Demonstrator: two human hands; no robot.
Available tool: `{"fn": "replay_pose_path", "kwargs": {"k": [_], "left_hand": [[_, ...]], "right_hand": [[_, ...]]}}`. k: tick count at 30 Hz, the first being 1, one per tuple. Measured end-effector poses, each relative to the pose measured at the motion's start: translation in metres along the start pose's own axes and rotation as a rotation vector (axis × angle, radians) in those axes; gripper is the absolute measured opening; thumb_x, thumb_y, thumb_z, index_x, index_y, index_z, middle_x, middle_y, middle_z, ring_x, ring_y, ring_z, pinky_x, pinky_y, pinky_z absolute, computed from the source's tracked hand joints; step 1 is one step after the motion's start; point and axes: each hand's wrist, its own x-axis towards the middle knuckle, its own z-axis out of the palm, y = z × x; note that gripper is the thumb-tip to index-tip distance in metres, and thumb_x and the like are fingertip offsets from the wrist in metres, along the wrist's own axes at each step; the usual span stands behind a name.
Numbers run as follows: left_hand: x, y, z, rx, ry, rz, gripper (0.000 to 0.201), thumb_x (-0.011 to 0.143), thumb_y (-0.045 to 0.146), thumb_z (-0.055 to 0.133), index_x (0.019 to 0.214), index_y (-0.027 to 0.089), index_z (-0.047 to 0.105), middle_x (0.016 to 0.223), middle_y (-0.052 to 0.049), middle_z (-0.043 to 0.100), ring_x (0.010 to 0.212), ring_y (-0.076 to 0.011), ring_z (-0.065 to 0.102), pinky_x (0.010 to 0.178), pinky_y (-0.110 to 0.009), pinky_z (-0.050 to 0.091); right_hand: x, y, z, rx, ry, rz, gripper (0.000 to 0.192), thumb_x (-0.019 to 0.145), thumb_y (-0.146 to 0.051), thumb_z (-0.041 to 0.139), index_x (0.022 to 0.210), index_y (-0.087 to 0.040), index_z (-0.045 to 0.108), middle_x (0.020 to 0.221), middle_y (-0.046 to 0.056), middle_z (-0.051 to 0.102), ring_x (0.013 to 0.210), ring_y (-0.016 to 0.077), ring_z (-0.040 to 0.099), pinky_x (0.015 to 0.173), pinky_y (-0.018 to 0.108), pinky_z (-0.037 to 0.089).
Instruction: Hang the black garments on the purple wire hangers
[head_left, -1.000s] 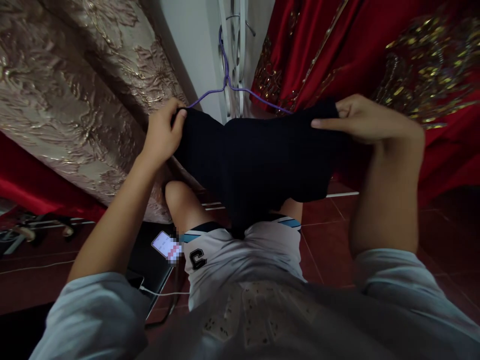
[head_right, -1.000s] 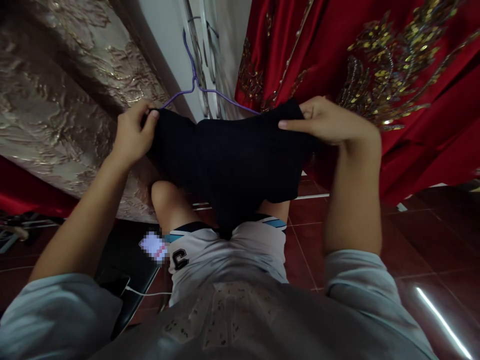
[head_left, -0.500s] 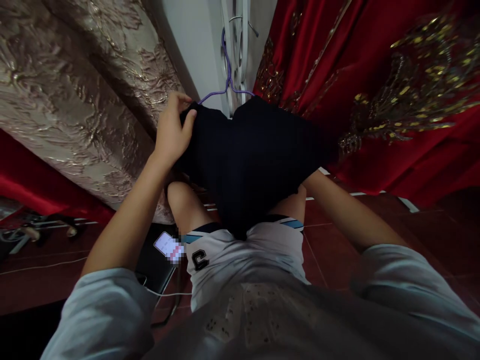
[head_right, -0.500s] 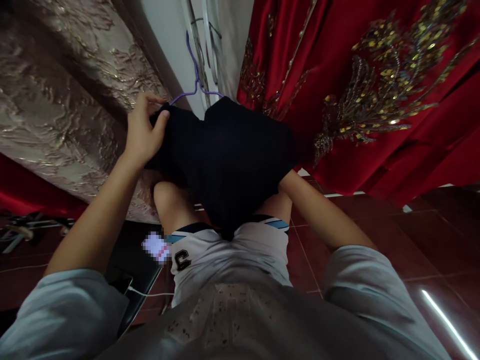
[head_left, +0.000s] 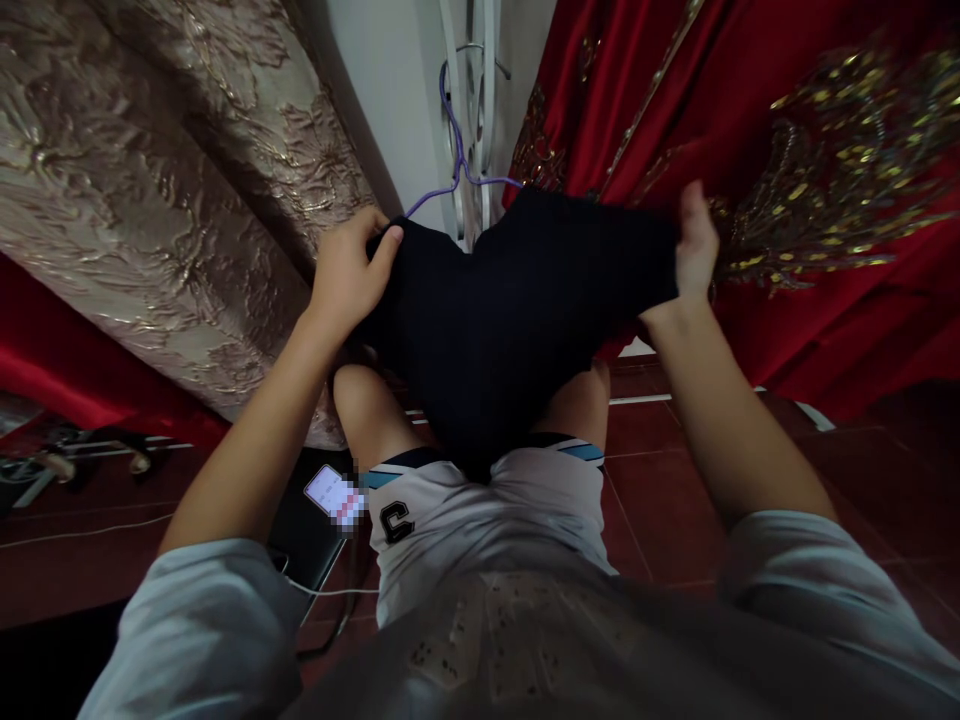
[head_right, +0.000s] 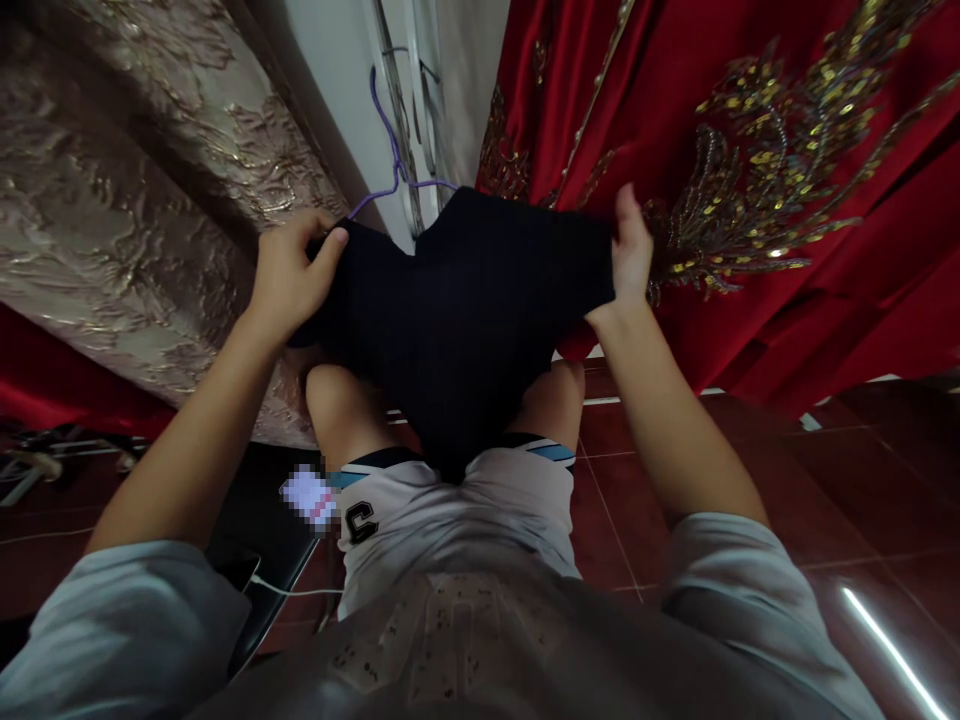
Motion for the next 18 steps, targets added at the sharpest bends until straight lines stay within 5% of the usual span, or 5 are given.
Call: {"fn": "replay_pose_path", "kwargs": {"k": [6, 10, 12, 14, 18], "left_hand": [[0.015, -0.022, 0.007, 0.057, 0.066, 0.092, 0.041, 0.092, 0.052, 0.070, 0.072, 0.022, 0.052, 0.070, -0.002, 0.057, 0.095, -0.0271, 0.065, 0.096, -0.040, 0.048], [0.013, -0.037, 0.008, 0.040, 0.104, 0.104, 0.035, 0.093, 0.051, 0.069, 0.077, 0.021, 0.057, 0.074, -0.003, 0.059, 0.091, -0.0259, 0.065, 0.098, -0.041, 0.049], [0.002, -0.035, 0.008, -0.008, 0.097, 0.136, 0.035, 0.096, 0.053, 0.063, 0.082, 0.021, 0.062, 0.079, -0.004, 0.063, 0.089, -0.0244, 0.065, 0.097, -0.042, 0.050], [-0.012, -0.024, 0.009, -0.083, 0.036, 0.183, 0.038, 0.100, 0.055, 0.056, 0.086, 0.021, 0.064, 0.084, -0.006, 0.066, 0.088, -0.0231, 0.066, 0.098, -0.042, 0.052], [-0.035, 0.024, 0.014, -0.297, -0.116, 0.274, 0.037, 0.101, 0.055, 0.054, 0.092, 0.022, 0.067, 0.091, -0.006, 0.070, 0.101, -0.0233, 0.070, 0.114, -0.047, 0.044]], "right_hand": [[0.015, -0.041, 0.025, 0.286, 0.152, 0.150, 0.072, 0.085, -0.077, 0.023, 0.059, -0.031, 0.071, 0.084, -0.011, 0.077, 0.140, 0.0171, 0.053, 0.095, 0.031, 0.052], [0.001, -0.051, 0.051, 0.079, -0.220, 0.294, 0.073, 0.073, -0.092, 0.050, 0.078, -0.025, 0.078, 0.092, 0.000, 0.079, 0.125, 0.0255, 0.066, 0.094, 0.036, 0.056], [-0.007, -0.042, 0.058, -0.045, -0.518, 0.370, 0.067, 0.078, -0.083, 0.062, 0.090, -0.019, 0.079, 0.095, 0.007, 0.079, 0.113, 0.0261, 0.071, 0.097, 0.040, 0.057], [-0.013, -0.024, 0.063, -0.231, -0.639, 0.347, 0.051, 0.085, -0.063, 0.070, 0.106, -0.017, 0.077, 0.102, 0.009, 0.078, 0.105, 0.0235, 0.073, 0.100, 0.042, 0.057], [-0.019, 0.025, 0.082, -0.658, -0.448, 0.059, 0.064, 0.084, -0.038, 0.075, 0.144, -0.020, 0.058, 0.143, 0.012, 0.061, 0.132, 0.0291, 0.059, 0.117, 0.050, 0.045]]}}
